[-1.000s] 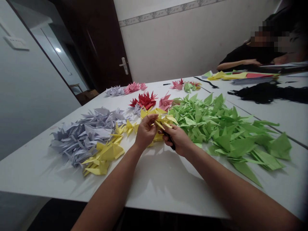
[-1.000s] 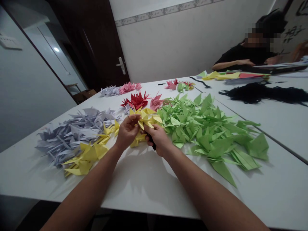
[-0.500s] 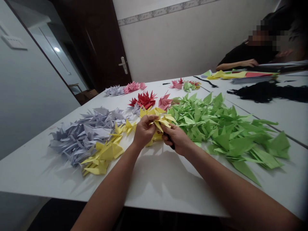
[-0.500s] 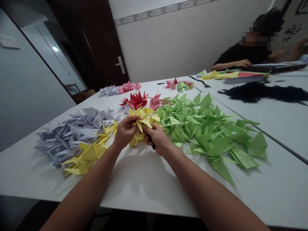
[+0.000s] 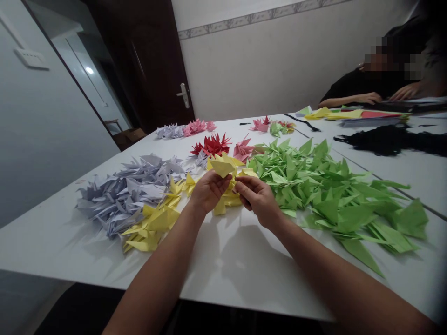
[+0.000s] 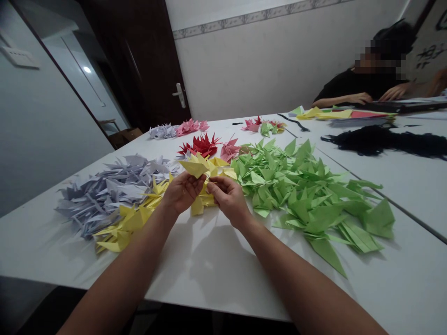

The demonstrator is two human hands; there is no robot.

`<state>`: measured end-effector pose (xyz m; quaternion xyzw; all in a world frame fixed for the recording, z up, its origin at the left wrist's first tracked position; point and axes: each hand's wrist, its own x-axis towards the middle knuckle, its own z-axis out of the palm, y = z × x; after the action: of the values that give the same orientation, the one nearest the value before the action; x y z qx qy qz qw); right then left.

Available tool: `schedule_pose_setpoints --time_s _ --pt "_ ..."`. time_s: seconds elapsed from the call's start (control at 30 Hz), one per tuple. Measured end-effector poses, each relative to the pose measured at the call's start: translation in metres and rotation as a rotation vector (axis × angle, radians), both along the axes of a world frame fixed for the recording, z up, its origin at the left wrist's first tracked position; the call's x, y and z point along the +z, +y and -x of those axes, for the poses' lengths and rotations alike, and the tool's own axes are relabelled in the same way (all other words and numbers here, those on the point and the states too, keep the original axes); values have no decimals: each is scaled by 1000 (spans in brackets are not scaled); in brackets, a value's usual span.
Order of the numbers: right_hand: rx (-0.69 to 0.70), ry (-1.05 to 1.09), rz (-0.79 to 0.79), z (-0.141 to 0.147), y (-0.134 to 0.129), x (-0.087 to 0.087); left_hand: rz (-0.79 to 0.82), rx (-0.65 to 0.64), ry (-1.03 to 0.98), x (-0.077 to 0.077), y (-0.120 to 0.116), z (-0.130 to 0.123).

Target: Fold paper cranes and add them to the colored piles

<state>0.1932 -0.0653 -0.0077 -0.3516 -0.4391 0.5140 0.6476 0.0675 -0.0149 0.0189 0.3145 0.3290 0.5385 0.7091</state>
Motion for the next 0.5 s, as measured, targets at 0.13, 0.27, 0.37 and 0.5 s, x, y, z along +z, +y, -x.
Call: schedule_pose_setpoints --time_s 0.13,0.27,0.37,0.5 --pt "-5 -30 -11 1 1 -2 -27 -51 25 -2 -1 -2" --pt "-12 -38 -20 1 3 -4 -27 -84 -2 -2 -2 -3" --pt "-11 -30 -27 0 3 -5 -49 -93 -9 0 -4 -3" --pt "-16 -22 -32 0 4 -5 -53 -96 -12 1 -7 -4"
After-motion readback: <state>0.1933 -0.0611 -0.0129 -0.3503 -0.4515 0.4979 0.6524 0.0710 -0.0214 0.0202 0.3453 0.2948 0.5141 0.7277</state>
